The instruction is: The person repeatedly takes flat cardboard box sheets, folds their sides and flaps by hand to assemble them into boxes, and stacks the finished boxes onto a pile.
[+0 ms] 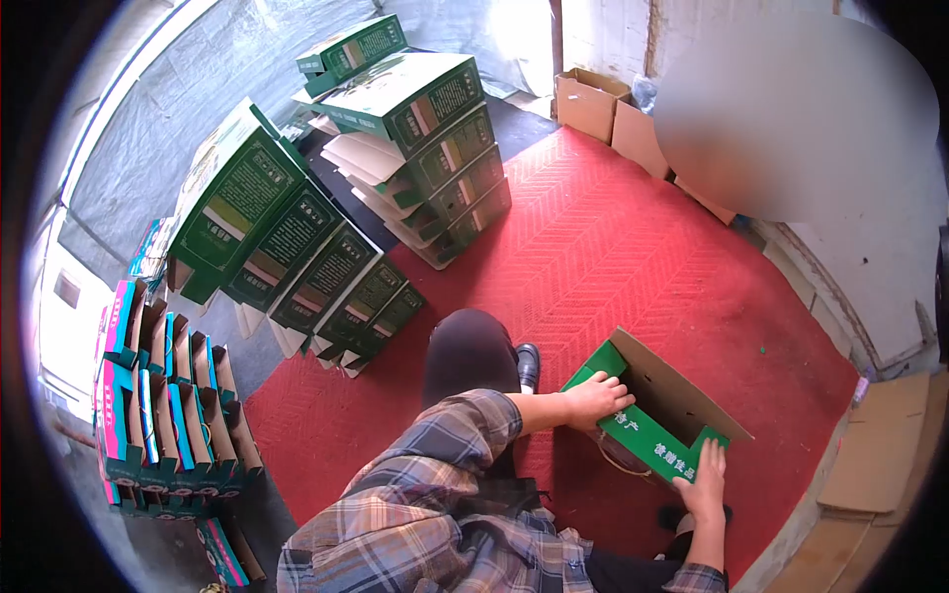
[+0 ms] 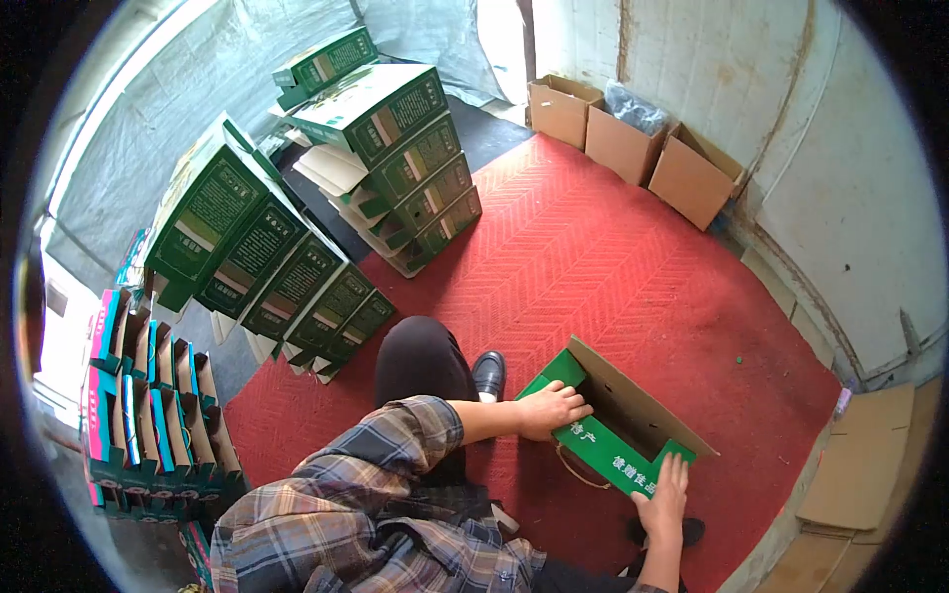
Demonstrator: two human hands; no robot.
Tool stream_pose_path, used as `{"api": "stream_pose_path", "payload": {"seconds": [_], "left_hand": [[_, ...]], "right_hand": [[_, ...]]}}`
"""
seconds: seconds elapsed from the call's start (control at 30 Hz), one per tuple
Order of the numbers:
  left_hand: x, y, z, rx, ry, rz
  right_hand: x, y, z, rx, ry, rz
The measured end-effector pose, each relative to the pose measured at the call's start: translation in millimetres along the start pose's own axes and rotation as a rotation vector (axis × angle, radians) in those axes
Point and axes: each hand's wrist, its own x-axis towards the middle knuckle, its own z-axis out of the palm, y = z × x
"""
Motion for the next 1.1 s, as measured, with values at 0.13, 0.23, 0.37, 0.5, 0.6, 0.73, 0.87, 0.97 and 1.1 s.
{"api": "stream_pose_path", "payload": {"seconds": [0.13, 0.23, 0.37, 0.5, 0.6, 0.73, 0.87, 0.97, 1.1], "left_hand": [[5.8, -1.9, -4.6, -0.023, 0.033, -0.031], [8.2, -2.3, -14.2, -0.085, 0.117, -0.08], [17.4, -6.2, -46.4, -0.193, 0.318, -0.178], [13.6, -10.2, -105.5, -0.301, 0.709, -0.32], [1.9, -16.3, -155.7, -0.343, 1.013, -0.374], [-44.8, -20.6, -204.4, -0.494, 1.219, -0.394], [-106.5, -14.7, -205.4, -1.121, 1.392, -0.369], [-153.3, -20.4, -150.2, -1.337, 1.514, -0.501], [-210.1, -7.0, -71.8, -1.561, 1.562, -0.553]], "right_hand": [[-2.1, 6.9, -23.6, 0.19, 0.167, 0.051], [-2.8, 18.6, -42.2, 0.333, 0.354, 0.061], [-0.2, 26.1, -65.7, 0.61, 0.572, 0.121], [7.8, 52.4, -68.4, 0.695, 0.673, 0.066], [14.0, 49.4, -67.8, 0.774, 0.673, 0.054], [27.2, 39.8, -64.2, 0.706, 0.613, 0.045], [33.8, 24.5, -66.8, 0.65, 0.553, 0.074], [42.4, 32.0, -59.4, 0.614, 0.518, 0.068], [48.2, 39.0, -50.1, 0.571, 0.481, 0.017]]}}
